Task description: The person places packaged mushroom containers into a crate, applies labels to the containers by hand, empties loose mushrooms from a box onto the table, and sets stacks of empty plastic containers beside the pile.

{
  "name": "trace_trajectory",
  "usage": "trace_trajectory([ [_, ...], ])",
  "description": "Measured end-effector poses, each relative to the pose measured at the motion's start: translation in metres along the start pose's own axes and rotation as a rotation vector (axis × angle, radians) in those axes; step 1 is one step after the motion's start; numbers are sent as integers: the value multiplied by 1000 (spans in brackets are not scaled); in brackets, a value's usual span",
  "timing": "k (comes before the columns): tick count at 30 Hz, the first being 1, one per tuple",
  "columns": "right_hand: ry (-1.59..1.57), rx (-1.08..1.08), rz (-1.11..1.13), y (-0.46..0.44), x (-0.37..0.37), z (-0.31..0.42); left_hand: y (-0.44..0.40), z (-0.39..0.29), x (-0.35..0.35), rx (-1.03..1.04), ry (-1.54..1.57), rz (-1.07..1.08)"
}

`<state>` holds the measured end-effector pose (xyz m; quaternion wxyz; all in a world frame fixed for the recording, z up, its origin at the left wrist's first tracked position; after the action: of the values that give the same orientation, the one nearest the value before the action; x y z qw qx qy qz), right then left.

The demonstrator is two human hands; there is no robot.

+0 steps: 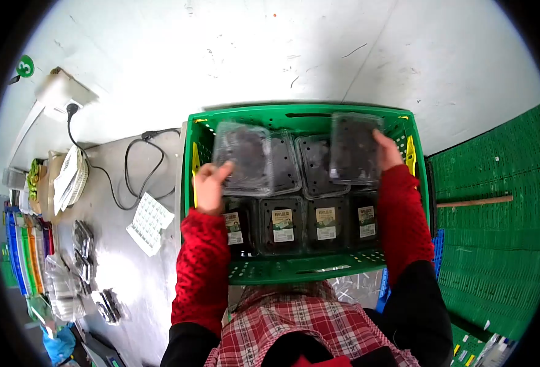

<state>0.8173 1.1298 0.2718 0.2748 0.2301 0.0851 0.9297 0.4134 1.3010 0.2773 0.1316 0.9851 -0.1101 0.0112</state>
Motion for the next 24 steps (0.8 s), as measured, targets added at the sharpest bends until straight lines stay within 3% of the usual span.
trace_trajectory([
  [2, -55, 64, -28, 3, -36, 11, 6, -2, -29, -40, 50, -19],
  [4, 119, 80, -88, -2, -63, 5, 24, 2, -23, 162, -277, -142],
  [6, 816, -36, -266, -48, -133, -47, 24, 22, -18, 134, -292, -300],
  [7, 1132, -98, -350, -48, -130, -63, 8, 45, -24, 206, -338, -301],
  [8, 1301, -180, -357, -33, -94, -50, -5, 63, -35, 275, -388, -309],
  [10, 1510, -348, -470, -33, -74, -51, 2, 50, -21, 152, -877, -469],
  [11, 1748, -298, -611, -12, -33, -44, 2, 60, -20, 234, -912, -506],
  [12, 1789, -615, -611, -2, -14, -49, 0, 70, -17, 317, -942, -548],
  [13, 1773, -749, -498, 8, 23, -47, 7, 65, -13, 165, -1024, -406],
  [14, 1658, -944, -257, 18, 72, -46, -9, 123, -6, 517, -1482, -373],
  [16, 1751, -1046, 128, 32, 162, -71, 38, 47, 4, 292, -1478, -240],
  [17, 1744, -862, 325, 14, 170, -104, 54, -7, -7, 77, -1364, 119],
  [18, 1864, -760, 485, 1, 169, -127, 58, 3, -7, 225, -1219, 168],
  [20, 1818, -842, 363, -16, 170, -135, 118, -40, -73, 914, -737, -239],
  [22, 1719, -1041, -33, 10, 226, -116, 143, -56, -178, 678, -626, -352],
  [23, 1707, -1072, -9, 24, 274, -114, 149, -42, -239, 441, -624, -441],
  [24, 1407, -1097, 195, 39, 330, -117, 153, -22, -297, 236, -521, -667],
])
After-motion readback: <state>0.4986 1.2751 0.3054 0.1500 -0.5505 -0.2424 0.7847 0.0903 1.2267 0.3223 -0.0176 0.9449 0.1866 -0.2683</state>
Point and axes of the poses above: each hand's wrist, its own y-axis away from the middle knuckle, its own x-axis out of the palm, z = x × y, the point moved 3 cm from there along -y, towards the middle knuckle, and after that the axes turned 5 degrees about -x, right-handed, at the moved point
